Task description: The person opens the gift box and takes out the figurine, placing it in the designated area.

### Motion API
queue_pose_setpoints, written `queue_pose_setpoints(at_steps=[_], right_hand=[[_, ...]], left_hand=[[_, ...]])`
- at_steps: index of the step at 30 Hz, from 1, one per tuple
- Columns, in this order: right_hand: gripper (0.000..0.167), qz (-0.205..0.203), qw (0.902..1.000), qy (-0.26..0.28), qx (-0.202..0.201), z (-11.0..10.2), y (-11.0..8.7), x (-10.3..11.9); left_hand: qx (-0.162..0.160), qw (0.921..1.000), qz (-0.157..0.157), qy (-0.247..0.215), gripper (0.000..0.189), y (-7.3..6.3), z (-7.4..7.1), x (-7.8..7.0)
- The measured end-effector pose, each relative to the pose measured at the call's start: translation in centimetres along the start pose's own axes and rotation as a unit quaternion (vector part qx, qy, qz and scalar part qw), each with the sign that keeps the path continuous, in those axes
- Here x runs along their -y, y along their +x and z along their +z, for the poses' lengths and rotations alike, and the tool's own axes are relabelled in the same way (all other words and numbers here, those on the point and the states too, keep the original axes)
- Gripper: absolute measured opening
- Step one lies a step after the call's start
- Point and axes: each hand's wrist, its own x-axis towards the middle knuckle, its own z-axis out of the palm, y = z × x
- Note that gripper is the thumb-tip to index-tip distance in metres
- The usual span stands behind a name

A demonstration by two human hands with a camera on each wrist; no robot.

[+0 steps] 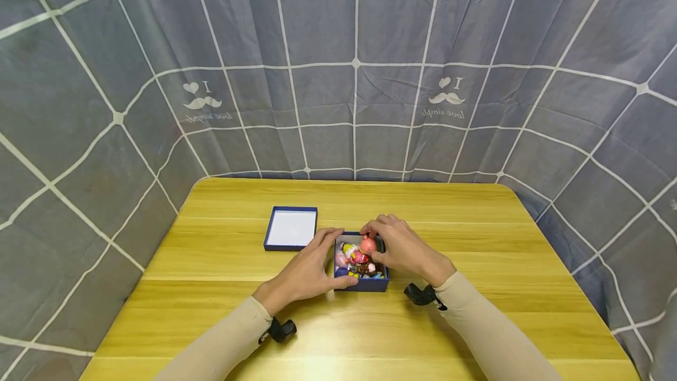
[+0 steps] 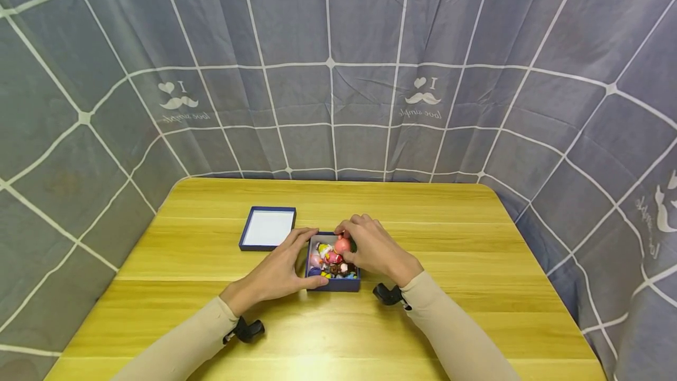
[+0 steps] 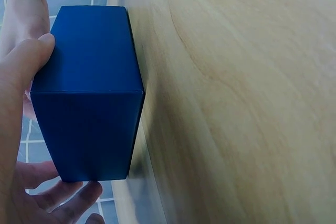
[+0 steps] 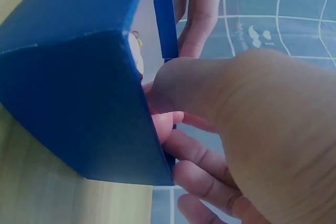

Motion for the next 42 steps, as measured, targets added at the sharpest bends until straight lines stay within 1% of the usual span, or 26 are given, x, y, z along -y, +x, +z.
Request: queue_pose_setpoints(at_steps=[11,19,27,35,42], right_hand=[[0.038,-0.02,0.9993,0.022,0.023,-0.37,-0.04,0.04],[0.034,-0.046,0.9983,0.033,0.012,-0.02,0.16,-0.21],[0.033,-0.048,0.9978,0.045,0.009,0.06,0.28,-0.29],[0.032,-0.051,0.9979,0.04,0.005,0.19,0.39,-0.29],[0.032,-0.061,0.9976,0.032,0.006,0.02,0.4,-0.23]], left_hand=[[-0.002,0.9999,0.0,-0.012,0.119,-0.08,0.12,0.16],[-0.002,0.9999,-0.004,-0.013,0.118,-0.22,0.24,0.25],[-0.003,0.9998,0.002,-0.018,0.118,-0.15,0.25,0.27],[-0.006,0.9998,0.002,-0.018,0.117,-0.23,0.26,0.27],[-0.005,0.9998,0.002,-0.017,0.118,-0.23,0.3,0.32]])
